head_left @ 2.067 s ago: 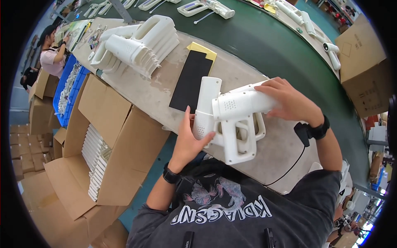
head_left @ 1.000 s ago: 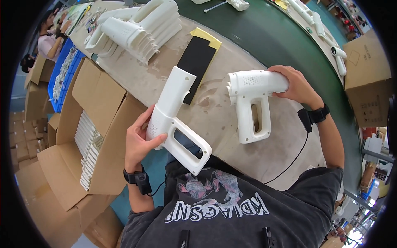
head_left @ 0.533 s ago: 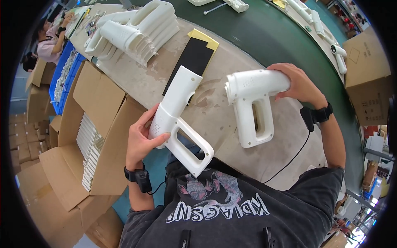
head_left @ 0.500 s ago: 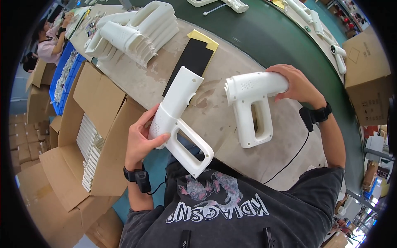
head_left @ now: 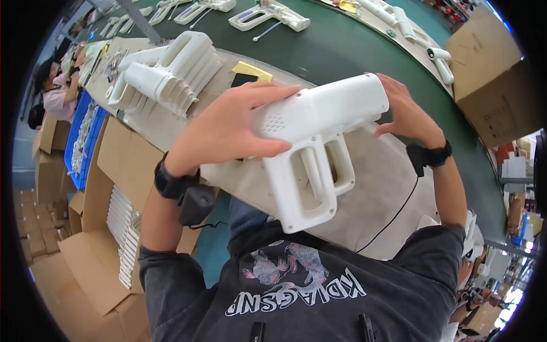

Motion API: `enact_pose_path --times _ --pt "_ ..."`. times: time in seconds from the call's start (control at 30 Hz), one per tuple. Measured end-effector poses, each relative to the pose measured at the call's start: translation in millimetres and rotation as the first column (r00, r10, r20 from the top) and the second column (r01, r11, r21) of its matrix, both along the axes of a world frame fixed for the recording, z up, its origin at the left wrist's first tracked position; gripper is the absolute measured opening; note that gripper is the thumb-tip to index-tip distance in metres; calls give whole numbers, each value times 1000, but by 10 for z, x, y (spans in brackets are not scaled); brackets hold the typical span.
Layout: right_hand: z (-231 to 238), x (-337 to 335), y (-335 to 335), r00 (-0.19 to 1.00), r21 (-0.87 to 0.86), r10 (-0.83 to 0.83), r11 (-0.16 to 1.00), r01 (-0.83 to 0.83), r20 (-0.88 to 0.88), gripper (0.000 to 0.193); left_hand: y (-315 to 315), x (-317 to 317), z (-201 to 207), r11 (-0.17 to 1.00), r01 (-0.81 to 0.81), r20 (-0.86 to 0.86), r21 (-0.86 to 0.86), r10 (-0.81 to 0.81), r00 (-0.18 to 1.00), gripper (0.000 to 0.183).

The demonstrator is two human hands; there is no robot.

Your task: The person picks up a white plastic housing, places it over a base containing a motor and battery, and presses the two halves together. They then peel a black adhesive strip from a backing sheet, apply it to the motor, and place the unit into a cardboard box.

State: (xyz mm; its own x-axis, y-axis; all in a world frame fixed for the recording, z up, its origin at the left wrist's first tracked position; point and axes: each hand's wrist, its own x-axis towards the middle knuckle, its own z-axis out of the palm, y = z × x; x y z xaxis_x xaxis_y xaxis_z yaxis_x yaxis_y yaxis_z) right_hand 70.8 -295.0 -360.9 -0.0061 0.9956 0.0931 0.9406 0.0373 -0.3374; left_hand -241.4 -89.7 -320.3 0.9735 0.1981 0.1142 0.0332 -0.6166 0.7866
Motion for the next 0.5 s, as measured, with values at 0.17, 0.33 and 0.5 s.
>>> enact_pose_path --times 0.17,0.33,0.5 --pt "207 217 -583 949 28 -277 958 284 -148 66 -59 615 -182 994 97 -12 -55 -98 995 76" --pt "136 189 -1038 900 -14 -348 934 357 -264 53 -83 899 -380 994 111 -37 15 -110 993 76" --pt "106 48 -1164 876 -81 -374 927 367 -304 47 -81 932 -565 996 81 -112 35 -77 991 76"
